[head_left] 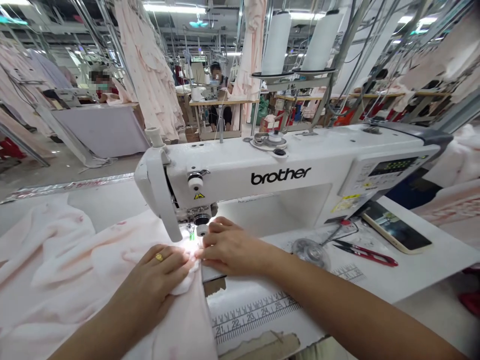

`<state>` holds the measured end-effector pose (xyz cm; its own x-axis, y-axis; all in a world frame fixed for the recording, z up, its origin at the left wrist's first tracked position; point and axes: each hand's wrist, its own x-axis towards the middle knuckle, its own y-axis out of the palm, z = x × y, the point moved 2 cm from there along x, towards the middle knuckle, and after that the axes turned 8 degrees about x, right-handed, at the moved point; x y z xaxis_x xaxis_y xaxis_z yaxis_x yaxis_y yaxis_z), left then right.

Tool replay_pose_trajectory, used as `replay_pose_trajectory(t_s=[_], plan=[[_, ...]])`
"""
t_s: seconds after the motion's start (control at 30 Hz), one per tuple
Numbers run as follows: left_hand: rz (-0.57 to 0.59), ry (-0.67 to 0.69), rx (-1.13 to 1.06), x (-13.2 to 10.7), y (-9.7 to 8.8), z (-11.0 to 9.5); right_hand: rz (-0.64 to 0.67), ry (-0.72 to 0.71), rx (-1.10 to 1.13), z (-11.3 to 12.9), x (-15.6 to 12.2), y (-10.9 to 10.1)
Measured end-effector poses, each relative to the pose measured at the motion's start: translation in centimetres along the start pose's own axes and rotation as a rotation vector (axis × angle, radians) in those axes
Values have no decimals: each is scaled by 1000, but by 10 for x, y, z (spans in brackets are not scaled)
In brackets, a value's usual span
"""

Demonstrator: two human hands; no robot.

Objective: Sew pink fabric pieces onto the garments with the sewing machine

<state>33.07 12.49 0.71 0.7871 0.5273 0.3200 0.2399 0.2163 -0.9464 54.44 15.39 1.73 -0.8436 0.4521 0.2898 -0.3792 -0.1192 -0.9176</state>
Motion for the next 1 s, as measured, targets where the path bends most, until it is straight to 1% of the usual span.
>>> replay_pose_trajectory(t_s=[0.07,0.17,0.3,0.4,0.6,0.7,0.77,0.83,0.87,0.9,0.97,1.0], plan=[[-19,5,19,-1,3,0,0,20,-16,1,1,1],[-15,-40,74,4,4,7,-6,91,-50,1,3,1],[81,-78,139,14,3,19,1,196,-66,0,5,2],[126,-98,157,20,1,23,-16,210,-61,0,5,3],[123,-104,142,20,2,21,-40,203,-56,-4,6,4],[119,-127,84,18,2,22,-43,246,-60,-2,9,-2],[141,-139,55,14,-1,21,-46,290,-60,9,7,-9],[176,-144,80,5,-8,16,-99,299,-7,32,-4,-15],[177,-150,117,-2,-13,11,-150,283,46,47,-14,-16],[163,-158,165,-11,-18,5,-235,257,105,64,-28,-15],[101,-179,257,-32,-28,-10,-395,213,188,97,-63,-2],[69,-195,284,-44,-32,-18,-487,175,195,112,-83,9]])
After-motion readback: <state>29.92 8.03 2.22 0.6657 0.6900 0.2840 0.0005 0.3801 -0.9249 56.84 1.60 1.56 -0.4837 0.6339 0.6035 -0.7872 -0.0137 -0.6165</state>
